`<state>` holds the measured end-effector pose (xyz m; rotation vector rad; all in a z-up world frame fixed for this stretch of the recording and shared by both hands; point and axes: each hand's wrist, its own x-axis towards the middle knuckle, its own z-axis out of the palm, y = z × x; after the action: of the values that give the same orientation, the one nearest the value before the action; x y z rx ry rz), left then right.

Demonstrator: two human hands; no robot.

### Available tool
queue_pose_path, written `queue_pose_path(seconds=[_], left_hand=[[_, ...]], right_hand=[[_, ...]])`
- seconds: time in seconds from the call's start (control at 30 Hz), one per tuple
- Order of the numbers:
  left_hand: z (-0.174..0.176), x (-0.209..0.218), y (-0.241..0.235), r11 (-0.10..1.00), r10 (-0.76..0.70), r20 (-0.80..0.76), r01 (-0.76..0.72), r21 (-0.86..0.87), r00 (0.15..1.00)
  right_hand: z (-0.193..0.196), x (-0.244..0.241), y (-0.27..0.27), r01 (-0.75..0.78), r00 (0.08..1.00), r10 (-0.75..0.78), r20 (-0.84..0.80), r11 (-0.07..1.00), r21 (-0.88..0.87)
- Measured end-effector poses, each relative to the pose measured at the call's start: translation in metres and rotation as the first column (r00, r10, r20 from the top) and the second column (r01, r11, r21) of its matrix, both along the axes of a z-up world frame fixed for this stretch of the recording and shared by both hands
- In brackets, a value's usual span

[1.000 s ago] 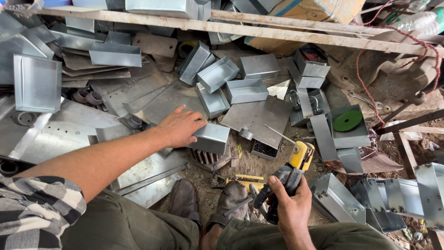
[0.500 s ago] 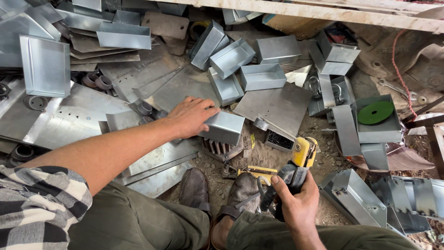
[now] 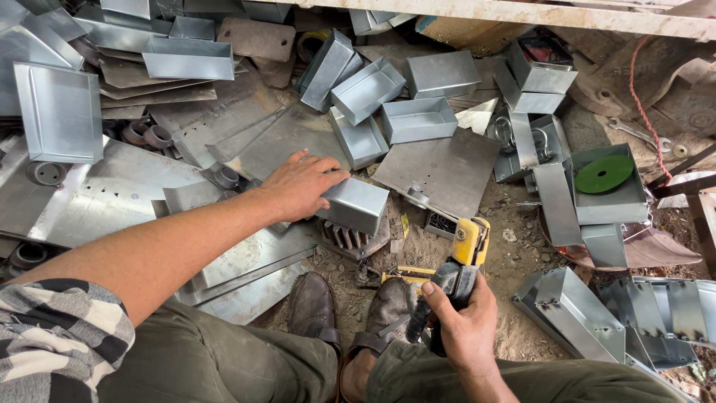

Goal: The person welds the seams of small metal boxes and then uses a hammer and a rod to strike the edges.

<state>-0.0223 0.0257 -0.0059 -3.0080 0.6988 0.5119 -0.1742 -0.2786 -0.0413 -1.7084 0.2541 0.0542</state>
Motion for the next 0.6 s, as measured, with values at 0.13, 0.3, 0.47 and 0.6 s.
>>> queue_pose_path(seconds=[0.13, 0.3, 0.47, 0.6], left_hand=[[-0.002, 0.001, -0.001, 1.0, -0.003, 0.0, 0.003, 0.016, 1.0], [-0.005, 0.003, 0.001, 0.997, -0.072, 0.035, 0.073, -0.03, 0.997], [0.0, 0.003, 0.001, 1.0, -0.013, 0.041, 0.014, -0.015, 0.999], [0.002, -0.002, -0.002, 0.999, -0.03, 0.061, 0.029, 0.014, 0.998]], right_hand=[[0.003, 0.0, 0.002, 0.004, 1.0, -0.004, -0.028, 1.0, -0.008], [0.012, 0.003, -0.002, 0.043, 0.993, -0.018, 0.115, 0.974, -0.222], [0.061, 0.016, -0.075, 0.077, 0.959, 0.044, 0.278, 0.91, -0.408], [0.114, 0.034, -0.161, -0.058, 0.992, 0.126, 0.028, 0.627, -0.777]])
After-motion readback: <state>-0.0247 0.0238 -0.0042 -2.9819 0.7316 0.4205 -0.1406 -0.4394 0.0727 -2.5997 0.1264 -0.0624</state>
